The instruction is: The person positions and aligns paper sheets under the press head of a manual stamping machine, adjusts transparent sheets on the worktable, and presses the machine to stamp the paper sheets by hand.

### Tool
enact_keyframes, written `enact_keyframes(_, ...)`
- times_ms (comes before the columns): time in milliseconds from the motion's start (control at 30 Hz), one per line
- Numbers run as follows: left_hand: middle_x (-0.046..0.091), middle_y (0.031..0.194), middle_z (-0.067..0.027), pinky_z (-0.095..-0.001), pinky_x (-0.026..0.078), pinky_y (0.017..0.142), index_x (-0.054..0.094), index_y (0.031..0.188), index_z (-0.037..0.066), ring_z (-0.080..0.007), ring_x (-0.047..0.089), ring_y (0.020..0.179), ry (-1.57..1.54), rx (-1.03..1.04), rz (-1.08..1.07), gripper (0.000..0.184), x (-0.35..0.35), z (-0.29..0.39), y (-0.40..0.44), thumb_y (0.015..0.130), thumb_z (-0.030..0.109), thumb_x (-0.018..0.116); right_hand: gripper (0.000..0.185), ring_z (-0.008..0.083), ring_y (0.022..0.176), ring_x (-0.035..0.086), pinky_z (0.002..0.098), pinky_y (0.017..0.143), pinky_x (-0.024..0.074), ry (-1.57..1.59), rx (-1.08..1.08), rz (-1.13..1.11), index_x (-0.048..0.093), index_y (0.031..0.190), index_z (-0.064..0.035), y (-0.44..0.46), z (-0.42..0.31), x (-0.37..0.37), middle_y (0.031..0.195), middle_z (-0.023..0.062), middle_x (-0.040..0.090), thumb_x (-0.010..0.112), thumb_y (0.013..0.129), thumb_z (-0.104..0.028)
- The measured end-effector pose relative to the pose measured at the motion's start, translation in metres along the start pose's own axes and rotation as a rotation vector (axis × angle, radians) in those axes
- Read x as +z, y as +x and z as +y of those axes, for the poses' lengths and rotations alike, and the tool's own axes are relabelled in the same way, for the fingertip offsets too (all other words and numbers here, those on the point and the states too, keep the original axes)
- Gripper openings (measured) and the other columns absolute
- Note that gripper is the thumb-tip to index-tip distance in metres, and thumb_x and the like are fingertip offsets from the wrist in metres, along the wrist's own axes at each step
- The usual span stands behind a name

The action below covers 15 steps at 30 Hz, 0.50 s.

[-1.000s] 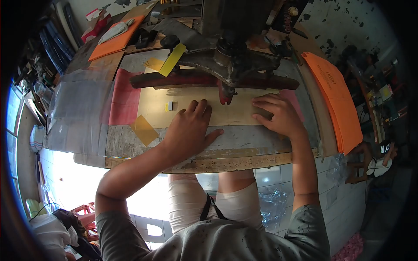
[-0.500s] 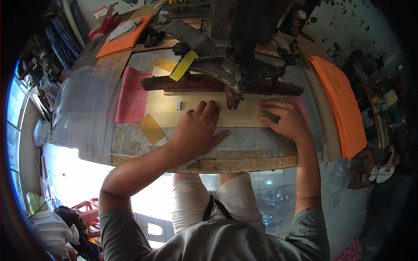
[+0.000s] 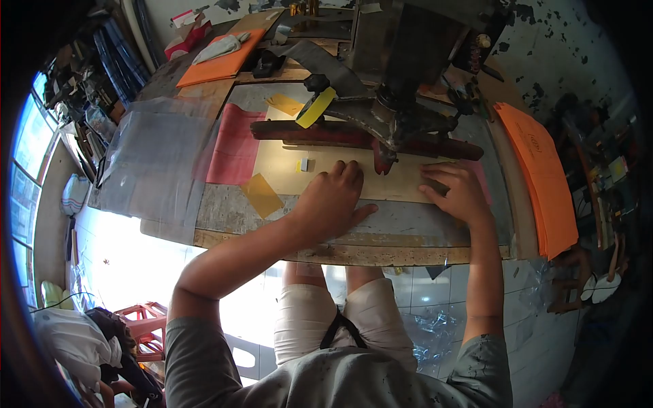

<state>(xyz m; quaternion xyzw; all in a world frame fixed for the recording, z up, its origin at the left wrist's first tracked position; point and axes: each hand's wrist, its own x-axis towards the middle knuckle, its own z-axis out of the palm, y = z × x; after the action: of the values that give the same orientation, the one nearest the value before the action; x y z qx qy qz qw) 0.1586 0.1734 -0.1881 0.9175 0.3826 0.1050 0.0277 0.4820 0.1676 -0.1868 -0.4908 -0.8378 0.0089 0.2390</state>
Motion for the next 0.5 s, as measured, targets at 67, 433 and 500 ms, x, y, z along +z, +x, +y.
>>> enact_keyframes(67,0.059,0.139,-0.0213,-0.0445,0.06,0.099,0.061,0.132,-0.011,-0.035,0.06,0.128,-0.007,-0.016,-0.019,0.067,-0.002,0.002,0.0,0.104,0.05,0.066,0.033,0.0289,0.108,0.078,0.0401,0.096,0.0617,0.005,0.024,-0.011,0.083,0.112,-0.0019,-0.002,-0.002,-0.002,0.12,0.0109,0.081,0.085,0.09,-0.026)
enact_keyframes(433,0.04,0.171,-0.0242,-0.0566,0.03,0.13,0.049,0.158,-0.004,-0.0405,0.039,0.159,-0.086,-0.107,0.321,0.073,0.048,0.056,-0.122,0.103,0.04,0.068,0.041,0.0338,0.141,0.06,0.0499,0.123,0.0413,-0.151,0.173,0.169,0.068,0.141,-0.0007,-0.102,-0.072,0.016,0.15,0.015,0.067,0.067,0.106,-0.023)
enact_keyframes(500,0.039,0.174,-0.0182,-0.0566,0.03,0.13,0.049,0.161,0.002,-0.0366,0.038,0.161,-0.075,-0.186,0.359,0.075,0.065,0.072,-0.145,0.1,0.037,0.072,0.043,0.0335,0.144,0.057,0.0534,0.124,0.0359,-0.215,0.238,0.249,0.066,0.145,-0.0026,-0.129,-0.093,0.036,0.153,0.0139,0.064,0.059,0.11,-0.026)
